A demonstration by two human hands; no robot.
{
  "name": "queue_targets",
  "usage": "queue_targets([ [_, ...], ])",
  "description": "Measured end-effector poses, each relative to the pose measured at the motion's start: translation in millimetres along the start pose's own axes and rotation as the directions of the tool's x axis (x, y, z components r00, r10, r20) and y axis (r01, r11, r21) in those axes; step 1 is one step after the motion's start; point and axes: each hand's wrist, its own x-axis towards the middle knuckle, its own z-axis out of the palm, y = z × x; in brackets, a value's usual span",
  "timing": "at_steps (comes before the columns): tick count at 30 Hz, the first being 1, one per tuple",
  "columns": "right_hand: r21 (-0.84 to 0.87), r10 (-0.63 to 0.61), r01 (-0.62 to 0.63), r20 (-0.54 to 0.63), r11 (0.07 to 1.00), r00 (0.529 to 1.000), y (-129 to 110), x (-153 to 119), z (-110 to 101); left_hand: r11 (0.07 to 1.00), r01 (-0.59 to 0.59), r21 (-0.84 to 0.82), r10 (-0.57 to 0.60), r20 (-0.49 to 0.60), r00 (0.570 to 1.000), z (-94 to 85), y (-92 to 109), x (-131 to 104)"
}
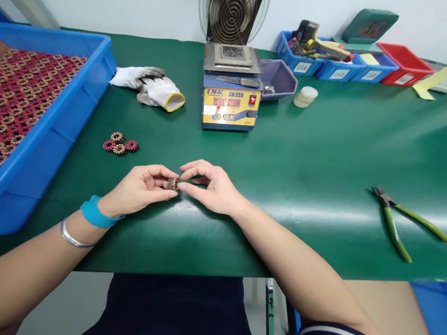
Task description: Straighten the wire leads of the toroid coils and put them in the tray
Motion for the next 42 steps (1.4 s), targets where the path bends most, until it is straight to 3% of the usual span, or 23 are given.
queue_targets([
  [12,0.005,0.010,-0.010,-0.026,1.000,1.000,5.9,-2.8,8.7,0.999,-0.012,-0.045,0.010,-0.027,1.000,1.1,0.6,0.3],
  [15,-0.150,-0.125,0.119,-0.031,0.982,0.992,-2.8,-9.5,15.7,0.999,-0.038,-0.011,0.037,-0.093,0.995,2.3,1.4,0.2],
  [17,-0.256,-0.240,0.240,0.032,0.937,0.970,-9.9,-14.8,20.2,0.998,-0.064,0.021,0.066,-0.133,0.989,2.6,1.6,0.3],
  [19,-0.271,-0.297,0.300,0.054,0.915,0.953,-13.7,-17.7,22.0,0.996,-0.080,0.031,0.084,-0.153,0.985,2.6,1.6,0.2],
  [23,-0.170,-0.209,0.190,-0.098,0.967,0.973,-6.3,-11.9,16.0,0.998,-0.063,0.004,0.063,-0.119,0.991,3.2,0.5,-0.5],
  [27,-0.136,-0.090,0.084,-0.042,0.987,0.995,4.4,-2.5,9.5,0.997,-0.073,0.009,0.073,-0.082,0.994,4.4,-1.4,-1.4],
  [37,-0.169,-0.070,0.069,0.001,0.983,0.998,3.5,-3.0,12.1,0.997,-0.070,0.033,0.072,-0.076,0.995,6.9,-0.9,-2.6],
  [42,-0.113,-0.008,0.004,-0.037,0.994,0.999,3.9,0.8,3.6,0.999,-0.047,0.013,0.048,-0.074,0.996,6.1,0.1,-3.0],
])
